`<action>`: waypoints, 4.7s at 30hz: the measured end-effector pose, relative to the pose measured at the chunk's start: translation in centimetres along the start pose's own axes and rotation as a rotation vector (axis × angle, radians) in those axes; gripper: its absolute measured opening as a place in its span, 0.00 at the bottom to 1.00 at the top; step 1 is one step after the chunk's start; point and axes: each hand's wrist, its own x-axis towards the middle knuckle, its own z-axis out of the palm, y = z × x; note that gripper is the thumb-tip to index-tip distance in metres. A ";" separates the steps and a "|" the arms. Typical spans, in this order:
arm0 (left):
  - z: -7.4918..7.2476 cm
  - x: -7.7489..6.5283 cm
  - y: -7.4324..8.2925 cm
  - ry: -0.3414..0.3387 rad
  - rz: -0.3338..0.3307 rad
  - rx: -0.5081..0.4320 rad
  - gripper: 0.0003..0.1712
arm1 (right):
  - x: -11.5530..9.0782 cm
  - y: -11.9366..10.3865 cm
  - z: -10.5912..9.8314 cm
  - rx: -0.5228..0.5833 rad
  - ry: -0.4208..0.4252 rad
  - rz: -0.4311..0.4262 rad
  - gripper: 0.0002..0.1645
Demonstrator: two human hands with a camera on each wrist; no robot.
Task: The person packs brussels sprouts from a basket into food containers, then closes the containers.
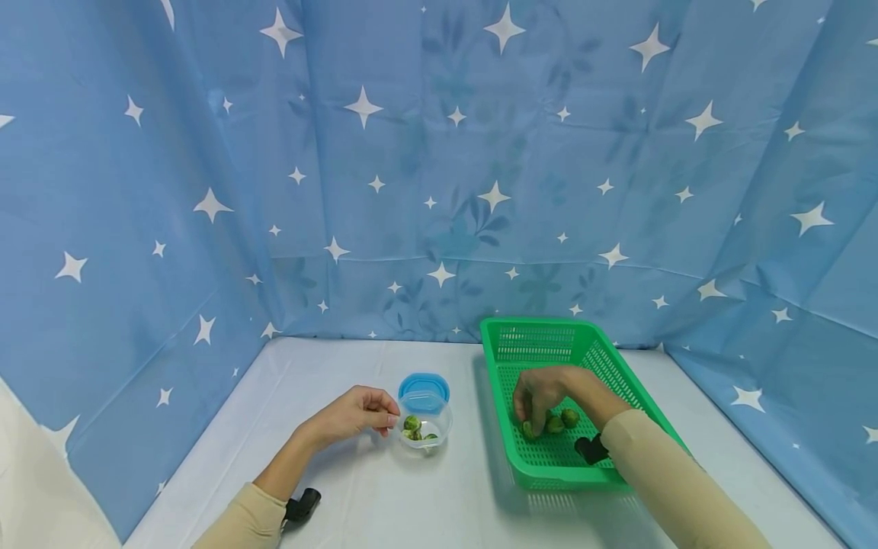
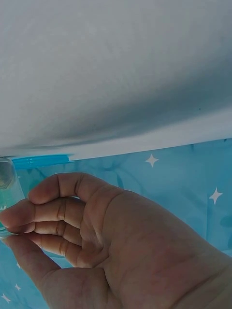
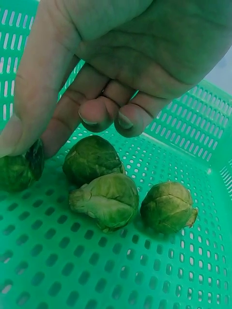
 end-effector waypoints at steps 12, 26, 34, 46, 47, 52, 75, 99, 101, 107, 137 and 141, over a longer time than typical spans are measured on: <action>0.1 0.0 0.1 -0.004 0.011 0.003 0.19 | 0.2 0.2 0.2 0.004 0.032 -0.012 0.10; 0.0 0.0 -0.2 -0.002 0.001 0.003 0.20 | 0.0 1.3 -0.8 0.069 0.189 -0.236 0.07; 0.0 0.1 -0.1 -0.001 0.001 0.007 0.20 | -0.3 2.4 -1.3 0.185 0.273 -0.331 0.09; 0.1 0.1 0.0 0.010 -0.011 -0.003 0.20 | -0.5 2.4 -1.6 0.290 0.358 -0.410 0.09; 0.1 0.1 0.0 0.010 -0.012 -0.004 0.20 | -0.5 2.4 -1.6 0.291 0.366 -0.411 0.08; 0.1 0.1 0.0 0.011 -0.011 -0.001 0.20 | -0.7 2.2 -1.7 0.299 0.405 -0.414 0.08; 0.2 0.0 0.1 0.003 0.001 0.007 0.20 | -0.2 0.2 -1.5 0.242 0.651 -0.418 0.06; 0.1 0.0 0.1 -0.005 0.003 0.005 0.21 | 1.2 -4.1 -1.3 0.365 0.953 -0.463 0.06; 0.2 0.0 0.1 -0.004 -0.001 0.003 0.21 | 1.3 -4.3 -1.3 0.379 0.960 -0.460 0.06; 0.2 0.0 0.0 -0.003 0.002 0.004 0.21 | 1.6 -5.3 -1.3 0.440 0.996 -0.496 0.07; 0.1 0.2 -0.1 0.003 -0.002 0.004 0.19 | 4.5 -8.1 0.0 0.351 0.693 -0.621 0.07; 0.2 0.2 -0.2 0.003 0.004 0.004 0.19 | 4.7 -8.6 0.1 0.338 0.653 -0.613 0.07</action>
